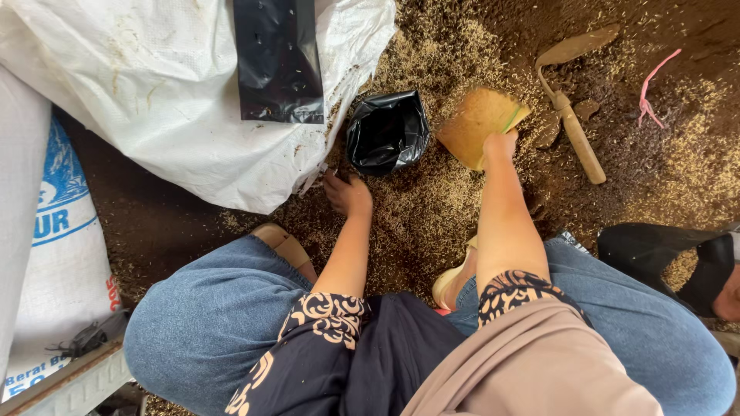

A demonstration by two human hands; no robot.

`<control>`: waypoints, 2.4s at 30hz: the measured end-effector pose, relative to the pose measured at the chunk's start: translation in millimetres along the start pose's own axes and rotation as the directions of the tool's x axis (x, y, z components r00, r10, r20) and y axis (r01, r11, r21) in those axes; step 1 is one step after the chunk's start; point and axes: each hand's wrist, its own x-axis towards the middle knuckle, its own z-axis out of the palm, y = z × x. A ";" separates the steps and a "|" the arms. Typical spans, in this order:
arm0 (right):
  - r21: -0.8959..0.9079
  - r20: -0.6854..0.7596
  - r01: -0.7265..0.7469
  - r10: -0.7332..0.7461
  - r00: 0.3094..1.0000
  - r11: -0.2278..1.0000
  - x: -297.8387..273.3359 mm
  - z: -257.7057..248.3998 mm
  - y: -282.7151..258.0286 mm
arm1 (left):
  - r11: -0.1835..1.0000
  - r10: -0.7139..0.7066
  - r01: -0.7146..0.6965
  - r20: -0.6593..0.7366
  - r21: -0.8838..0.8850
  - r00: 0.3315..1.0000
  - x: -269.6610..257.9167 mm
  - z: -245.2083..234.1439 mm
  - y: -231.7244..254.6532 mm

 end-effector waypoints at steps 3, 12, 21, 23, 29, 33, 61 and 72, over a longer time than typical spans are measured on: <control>-0.222 0.060 0.412 -0.409 0.911 0.884 -32.8 -47.0 -17.5 | 0.974 -0.225 0.224 0.247 0.033 0.942 -19.9 23.2 2.5; -0.535 0.145 0.443 -0.438 0.887 0.720 -124.9 -91.7 -32.5 | 0.945 -0.278 0.313 0.268 -0.097 0.922 -44.3 82.8 23.9; -0.453 0.261 0.499 -0.426 0.866 0.739 -91.9 -92.6 -23.2 | 0.954 -0.202 0.268 0.371 -0.135 0.907 -58.6 79.7 57.5; -0.452 0.271 0.487 -0.404 0.873 0.748 -87.1 -92.0 -21.8 | 0.958 -0.190 0.253 0.364 -0.134 0.912 -61.3 75.5 62.0; -0.444 0.311 0.397 -0.277 0.909 0.803 -96.7 -75.4 -19.0 | 0.967 -0.188 0.239 0.385 -0.090 0.904 -63.4 68.1 68.9; -0.424 0.330 0.337 -0.203 0.922 0.841 -91.7 -70.4 -10.8 | 0.985 -0.130 0.164 0.406 -0.050 0.905 -66.6 66.3 71.2; -0.092 0.379 0.082 -0.041 0.924 0.992 -3.5 -66.5 48.1 | 0.547 0.827 -0.832 0.222 -0.098 0.517 -119.6 11.8 142.2; 0.137 0.369 0.050 -0.098 0.924 0.989 -43.5 -95.2 0.2 | 0.928 -0.023 -0.002 -0.063 -0.372 0.998 -7.4 -57.9 114.2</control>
